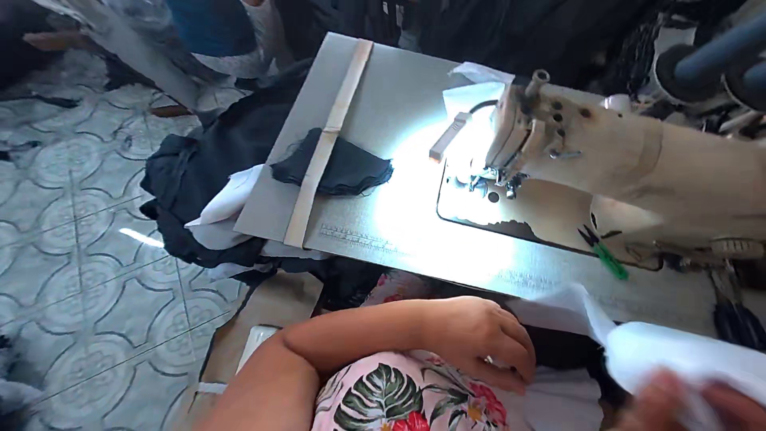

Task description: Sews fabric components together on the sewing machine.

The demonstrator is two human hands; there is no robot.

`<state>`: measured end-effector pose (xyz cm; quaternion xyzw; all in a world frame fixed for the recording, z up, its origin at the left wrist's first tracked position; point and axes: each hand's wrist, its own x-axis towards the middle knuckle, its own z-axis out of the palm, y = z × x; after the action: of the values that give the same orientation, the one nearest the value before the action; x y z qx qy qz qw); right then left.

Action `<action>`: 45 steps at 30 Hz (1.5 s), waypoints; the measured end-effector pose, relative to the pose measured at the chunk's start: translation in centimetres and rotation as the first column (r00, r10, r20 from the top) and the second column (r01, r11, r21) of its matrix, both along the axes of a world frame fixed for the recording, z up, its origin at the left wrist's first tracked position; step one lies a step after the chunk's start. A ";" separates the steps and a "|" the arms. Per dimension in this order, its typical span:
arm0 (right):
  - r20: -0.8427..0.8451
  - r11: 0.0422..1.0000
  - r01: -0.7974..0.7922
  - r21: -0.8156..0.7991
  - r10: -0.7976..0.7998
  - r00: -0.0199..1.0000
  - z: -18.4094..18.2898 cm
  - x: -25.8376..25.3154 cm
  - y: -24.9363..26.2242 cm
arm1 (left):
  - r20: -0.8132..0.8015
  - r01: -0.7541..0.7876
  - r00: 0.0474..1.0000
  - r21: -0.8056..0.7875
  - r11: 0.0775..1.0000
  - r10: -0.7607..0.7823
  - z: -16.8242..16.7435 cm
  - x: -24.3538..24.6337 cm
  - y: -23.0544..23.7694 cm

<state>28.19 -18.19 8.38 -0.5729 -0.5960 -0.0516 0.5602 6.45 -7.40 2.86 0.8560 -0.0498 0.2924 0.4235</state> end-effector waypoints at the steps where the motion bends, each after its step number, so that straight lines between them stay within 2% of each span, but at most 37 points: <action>1: 0.107 0.985 -0.087 -0.147 0.103 0.989 -1.1 -1.3 1.7 | 0.099 -0.042 0.994 0.015 0.999 0.040 0.7 -0.7 0.2; 3: 0.168 0.893 -0.232 -0.385 0.316 0.934 -5.0 -4.3 5.3 | 0.191 -0.155 0.972 0.074 0.985 0.138 1.2 -1.7 0.5; 4: 0.161 0.823 -0.285 -0.491 0.407 0.899 -7.1 -5.8 6.5 | 0.174 -0.230 0.962 0.113 0.967 0.209 0.8 -2.1 0.8; 6: 0.056 0.635 -0.348 -0.690 0.526 0.848 -10.8 -8.0 7.4 | -0.015 -0.392 0.916 0.169 0.904 0.400 -0.7 -3.0 1.9; 7: 0.038 0.607 -0.354 -0.711 0.536 0.843 -11.3 -9.0 7.7 | -0.163 -0.473 0.852 0.170 0.865 0.498 -1.6 -3.5 2.6; 8: 0.073 0.651 -0.380 -0.657 0.557 0.827 -11.4 -9.6 8.2 | -0.288 -0.554 0.767 0.150 0.819 0.573 -2.6 -4.0 3.3; 10: 0.078 0.680 -0.400 -0.614 0.557 0.827 -10.6 -9.3 9.1 | -0.429 -0.684 0.614 0.129 0.718 0.662 -4.5 -5.1 4.3; 11: 0.115 0.721 -0.321 -0.614 0.484 0.868 -10.2 -9.0 9.3 | -0.454 -0.722 0.553 0.158 0.674 0.699 -5.1 -5.6 4.5; 13: 0.257 0.772 -0.028 -0.635 0.245 0.935 -9.3 -8.7 9.7 | -0.457 -0.755 0.462 0.248 0.607 0.760 -5.4 -6.1 4.5; 14: 0.320 0.752 0.090 -0.653 0.166 0.933 -9.1 -8.7 9.9 | -0.478 -0.752 0.432 0.277 0.598 0.765 -5.3 -6.2 4.4; 16: 0.387 0.695 0.191 -0.693 0.135 0.912 -9.1 -9.2 10.3 | -0.520 -0.740 0.400 0.302 0.601 0.755 -4.6 -6.3 4.3; 18: 0.396 0.711 0.162 -0.684 0.175 0.901 -9.6 -10.0 10.6 | -0.569 -0.721 0.378 0.314 0.618 0.730 -3.8 -6.2 4.7; 20: 0.329 0.737 0.072 -0.673 0.210 0.921 -10.1 -10.5 10.7 | -0.643 -0.699 0.369 0.284 0.657 0.671 -3.1 -6.2 5.2; 22: 0.165 0.740 -0.036 -0.672 0.196 0.967 -10.2 -10.4 11.0 | -0.707 -0.678 0.383 0.222 0.701 0.595 -2.8 -6.5 6.0; 24: -0.064 0.703 -0.148 -0.695 0.145 0.987 -9.9 -9.6 11.4 | -0.720 -0.664 0.416 0.176 0.726 0.555 -2.9 -6.8 6.6; 27: -0.196 0.680 -0.198 -0.706 0.081 0.977 -9.5 -8.2 11.8 | -0.648 -0.706 0.454 0.157 0.691 0.611 -3.9 -7.4 6.2; 31: -0.297 0.633 -0.253 -0.732 0.037 0.954 -9.7 -7.4 12.0 | -0.490 -0.839 0.463 0.026 0.544 0.738 -5.7 -8.0 6.9; 34: -0.284 0.617 -0.266 -0.740 0.072 0.956 -10.0 -7.2 12.5 | -0.446 -0.874 0.459 -0.071 0.481 0.768 -5.6 -8.1 8.5; 37: -0.249 0.633 -0.259 -0.730 0.108 0.963 -10.3 -7.3 13.0 | -0.446 -0.879 0.462 -0.113 0.463 0.767 -5.6 -8.0 9.1; 42: -0.177 0.658 -0.221 -0.720 0.134 0.975 -10.1 -7.9 13.1 | -0.447 -0.886 0.446 -0.099 0.453 0.776 -5.5 -7.7 9.5; 45: -0.022 0.717 -0.146 -0.681 0.179 0.984 -9.8 -8.8 12.7 | -0.470 -0.895 0.425 -0.091 0.436 0.774 -5.2 -7.4 9.2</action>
<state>19.39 -5.45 -1.37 -0.6819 -0.6341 0.2063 0.3007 -0.98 1.77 -2.31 0.7165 0.5164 0.3072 0.3545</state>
